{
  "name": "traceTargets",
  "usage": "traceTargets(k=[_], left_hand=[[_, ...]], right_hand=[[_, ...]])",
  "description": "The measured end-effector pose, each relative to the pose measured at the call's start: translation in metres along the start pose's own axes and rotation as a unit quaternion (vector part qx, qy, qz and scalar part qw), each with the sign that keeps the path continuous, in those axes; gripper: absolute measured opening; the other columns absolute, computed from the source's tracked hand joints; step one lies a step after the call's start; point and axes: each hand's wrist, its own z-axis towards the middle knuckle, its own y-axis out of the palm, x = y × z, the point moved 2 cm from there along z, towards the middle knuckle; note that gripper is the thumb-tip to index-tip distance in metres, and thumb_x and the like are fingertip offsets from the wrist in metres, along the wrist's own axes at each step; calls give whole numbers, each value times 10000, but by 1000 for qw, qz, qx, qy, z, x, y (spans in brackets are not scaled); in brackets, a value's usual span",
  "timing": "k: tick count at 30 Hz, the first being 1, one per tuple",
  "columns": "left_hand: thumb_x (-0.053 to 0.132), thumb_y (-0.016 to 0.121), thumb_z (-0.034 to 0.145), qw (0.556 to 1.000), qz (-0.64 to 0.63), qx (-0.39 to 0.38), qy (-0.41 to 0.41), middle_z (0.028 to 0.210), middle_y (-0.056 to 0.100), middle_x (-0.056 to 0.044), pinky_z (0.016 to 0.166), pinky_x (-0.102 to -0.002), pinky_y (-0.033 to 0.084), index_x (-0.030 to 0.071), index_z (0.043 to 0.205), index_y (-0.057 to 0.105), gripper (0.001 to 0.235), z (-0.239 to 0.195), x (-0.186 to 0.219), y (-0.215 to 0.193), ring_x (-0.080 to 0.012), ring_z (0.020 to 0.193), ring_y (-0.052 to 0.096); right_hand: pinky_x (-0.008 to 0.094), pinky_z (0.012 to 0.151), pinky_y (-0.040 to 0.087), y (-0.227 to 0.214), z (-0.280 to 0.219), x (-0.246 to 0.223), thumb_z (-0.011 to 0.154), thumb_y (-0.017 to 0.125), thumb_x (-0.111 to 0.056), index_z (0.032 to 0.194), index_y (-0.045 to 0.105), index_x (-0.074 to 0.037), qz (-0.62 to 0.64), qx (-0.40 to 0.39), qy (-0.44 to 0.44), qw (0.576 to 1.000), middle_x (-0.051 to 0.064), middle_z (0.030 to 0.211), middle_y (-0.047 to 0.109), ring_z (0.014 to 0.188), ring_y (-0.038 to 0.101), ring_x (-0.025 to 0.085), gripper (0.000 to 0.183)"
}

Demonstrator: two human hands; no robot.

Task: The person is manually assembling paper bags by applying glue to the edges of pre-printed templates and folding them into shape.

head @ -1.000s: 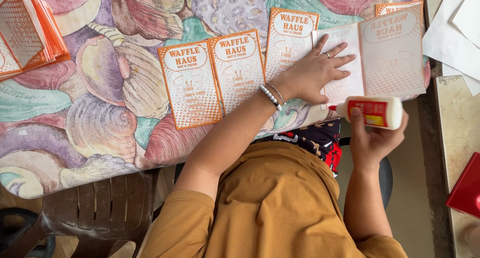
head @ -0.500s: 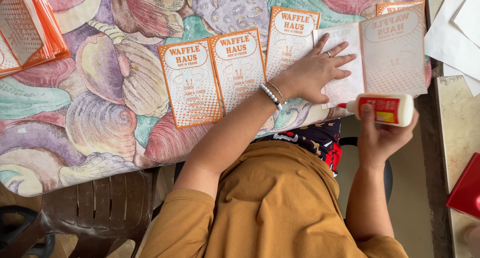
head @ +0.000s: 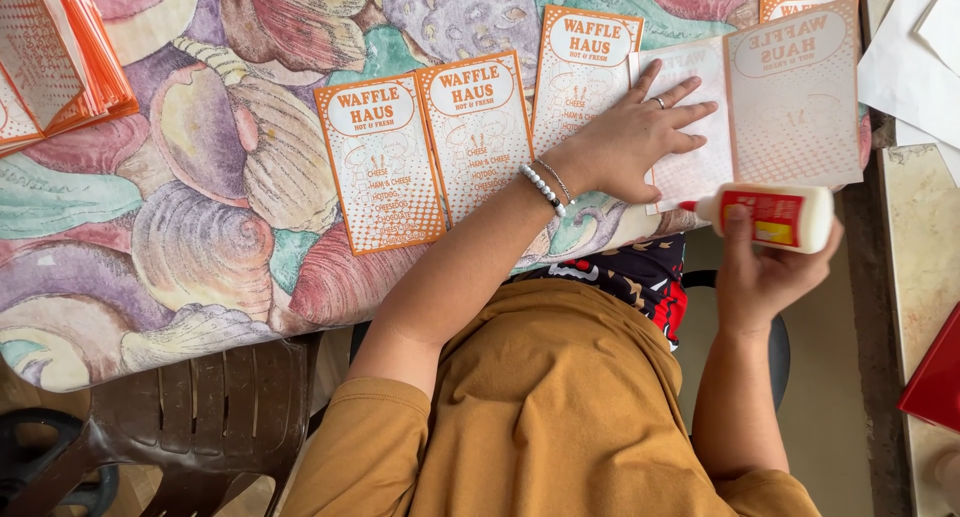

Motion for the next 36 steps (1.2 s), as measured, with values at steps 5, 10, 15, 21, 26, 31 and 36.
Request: traceTargets(k=[5,10,15,21,26,31,36], left_hand=[[390,828,662,1000,8,3,2,1586,380,-131,1170,-754,33,133,1385,649,789,0,0,3,-398,1498,187],[360,819,655,1000,3,-10,-4,1593,362,-132,1172,-756,37,129,1399,638,800,0,1,0,-392,1501,167],[372,812,673,1000,12,-5,-2,1583,380,-144,1169,-757,33,133,1383,650,767,0,1,-1,-408,1495,189],[356,818,649,1000,8,2,2,1581,382,-144,1167,-761,31,129,1377,655,780,-1,0,1,-408,1493,186],[374,825,671,1000,10,-7,-6,1599,336,-163,1180,-744,29,146,1407,640,792,-1,1,1,-395,1503,172],[406,826,661,1000,22,1,-3,1594,335,-181,1180,-743,35,157,1411,639,812,-1,-1,3,-399,1500,189],[373,836,651,1000,10,5,1,1594,329,-179,1175,-750,35,142,1404,646,811,0,-2,4,-401,1499,176]], right_hand=[[379,694,539,-4,5,2,993,891,-26,1263,500,78,-48,4,-8,999,200,1001,649,850,595,234,486],[458,840,578,-18,20,16,1047,815,154,1333,453,71,13,24,-21,999,247,1131,583,980,584,304,468],[419,769,576,-12,14,14,1018,833,97,1261,476,60,5,19,-7,1000,222,1060,620,918,597,260,433],[478,812,582,-17,18,17,1027,854,138,1358,469,107,-8,37,-44,998,285,1128,606,964,591,326,508],[482,825,588,-22,23,23,1045,808,175,1312,446,81,8,27,-39,999,241,1088,553,945,568,313,459],[429,797,581,-14,16,9,1033,859,66,1247,464,50,-5,14,-13,1000,212,1062,596,930,589,274,450],[488,825,579,-21,18,25,1040,831,143,1366,448,98,3,29,-42,999,278,1130,576,973,584,336,506]])
